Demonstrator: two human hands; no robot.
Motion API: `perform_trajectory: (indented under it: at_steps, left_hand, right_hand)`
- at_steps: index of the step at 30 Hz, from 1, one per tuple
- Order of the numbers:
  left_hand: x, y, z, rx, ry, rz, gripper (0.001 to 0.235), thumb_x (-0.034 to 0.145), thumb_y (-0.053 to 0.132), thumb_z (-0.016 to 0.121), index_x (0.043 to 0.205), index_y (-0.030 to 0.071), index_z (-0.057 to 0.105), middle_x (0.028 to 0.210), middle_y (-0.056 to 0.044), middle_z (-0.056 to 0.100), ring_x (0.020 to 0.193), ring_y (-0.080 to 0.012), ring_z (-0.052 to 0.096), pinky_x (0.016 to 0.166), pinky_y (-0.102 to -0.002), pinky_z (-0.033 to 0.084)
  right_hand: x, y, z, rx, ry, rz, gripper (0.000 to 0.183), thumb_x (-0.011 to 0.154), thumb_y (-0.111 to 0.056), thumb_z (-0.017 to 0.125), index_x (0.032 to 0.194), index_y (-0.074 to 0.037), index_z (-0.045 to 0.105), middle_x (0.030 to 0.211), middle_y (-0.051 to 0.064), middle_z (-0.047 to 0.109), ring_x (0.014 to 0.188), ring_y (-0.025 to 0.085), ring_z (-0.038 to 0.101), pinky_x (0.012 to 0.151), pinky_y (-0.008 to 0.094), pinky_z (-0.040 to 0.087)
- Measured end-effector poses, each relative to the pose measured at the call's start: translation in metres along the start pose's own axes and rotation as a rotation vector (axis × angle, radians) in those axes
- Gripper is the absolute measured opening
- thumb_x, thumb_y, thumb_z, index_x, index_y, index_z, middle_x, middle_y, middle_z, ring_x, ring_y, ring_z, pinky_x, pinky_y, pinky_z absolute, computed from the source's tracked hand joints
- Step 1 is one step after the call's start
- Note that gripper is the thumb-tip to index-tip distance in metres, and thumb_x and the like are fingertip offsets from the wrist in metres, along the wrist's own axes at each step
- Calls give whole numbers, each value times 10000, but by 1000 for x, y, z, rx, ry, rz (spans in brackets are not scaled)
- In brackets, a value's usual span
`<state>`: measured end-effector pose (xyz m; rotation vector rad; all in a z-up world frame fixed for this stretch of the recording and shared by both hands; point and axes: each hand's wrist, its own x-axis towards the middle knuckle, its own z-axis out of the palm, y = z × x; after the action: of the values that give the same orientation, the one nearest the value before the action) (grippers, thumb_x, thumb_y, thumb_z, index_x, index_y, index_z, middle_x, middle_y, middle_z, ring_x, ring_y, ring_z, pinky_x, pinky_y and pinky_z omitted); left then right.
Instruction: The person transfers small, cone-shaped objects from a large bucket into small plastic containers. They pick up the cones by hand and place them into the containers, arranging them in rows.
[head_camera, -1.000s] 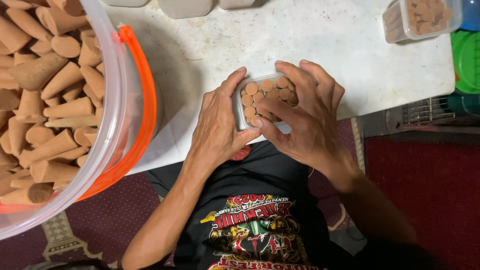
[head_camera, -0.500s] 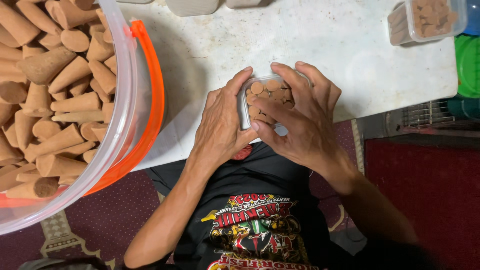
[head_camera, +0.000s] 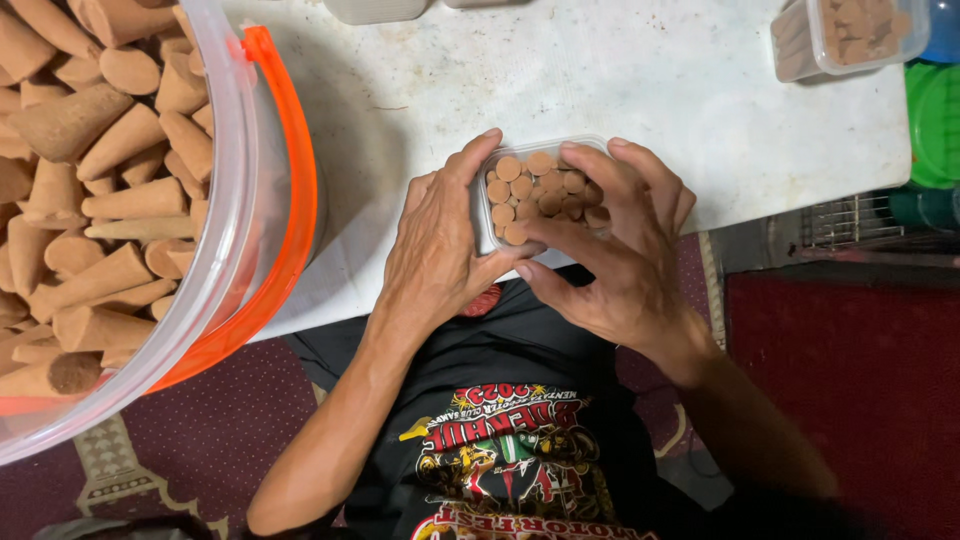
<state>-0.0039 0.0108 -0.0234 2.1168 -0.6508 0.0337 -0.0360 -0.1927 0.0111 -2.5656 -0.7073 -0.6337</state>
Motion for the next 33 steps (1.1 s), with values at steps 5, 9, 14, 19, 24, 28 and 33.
perform_trajectory:
  at_steps: [5, 9, 14, 19, 24, 28, 33]
  left_hand:
    - [1, 0, 1, 11, 3, -4, 852, 947, 412, 771, 1553, 87, 268, 1593, -118, 455, 1384, -309, 573, 1165, -484, 407]
    - [1, 0, 1, 13, 4, -1, 912, 895, 371, 849, 1545, 80, 279, 1590, -126, 455, 1406, -314, 553, 1169, -481, 406]
    - [1, 2, 0, 7, 8, 11, 870, 932, 379, 823, 1544, 84, 279, 1569, -120, 472, 1375, -296, 570, 1145, -476, 417]
    - [2, 3, -1, 25, 18, 13, 886, 936, 458, 807, 1538, 73, 283, 1567, -118, 474, 1362, -293, 579, 1155, -474, 412]
    - [1, 3, -1, 21, 18, 21, 864, 948, 426, 796, 1543, 72, 279, 1576, -119, 463, 1380, -288, 567, 1160, -475, 413]
    - [1, 2, 0, 25, 14, 12, 896, 923, 380, 837, 1541, 79, 262, 1563, -135, 475, 1391, -308, 559, 1150, -482, 420]
    - [2, 4, 0, 34, 17, 9, 904, 909, 389, 845, 1535, 69, 275, 1549, -148, 494, 1392, -324, 558, 1154, -470, 410]
  right_hand:
    - [-1, 2, -1, 10, -22, 15, 240, 990, -444, 727, 1097, -233, 768, 1447, 147, 523, 1352, 411, 425, 1059, 506, 326]
    - [-4, 5, -6, -28, -5, 51, 256, 997, -454, 715, 1044, -208, 772, 1456, 129, 512, 1381, 361, 366, 1079, 493, 328]
    - [-7, 7, -8, -38, -33, 55, 289, 977, -468, 760, 1113, -214, 774, 1466, 130, 504, 1380, 389, 376, 1092, 517, 347]
    - [-8, 12, -6, -112, -61, 81, 335, 991, -532, 724, 1137, -236, 780, 1505, 92, 454, 1398, 379, 361, 1073, 536, 352]
    - [-6, 11, -8, -69, -38, 78, 341, 990, -513, 717, 1096, -197, 785, 1468, 137, 500, 1387, 395, 369, 1100, 514, 341]
    - [-16, 10, -8, -71, -7, 87, 244, 972, -454, 757, 1085, -239, 782, 1457, 113, 523, 1372, 384, 394, 1083, 522, 327]
    - [-19, 16, -13, -75, 12, 116, 345, 965, -482, 732, 1145, -194, 793, 1442, 142, 538, 1363, 376, 386, 1100, 520, 354]
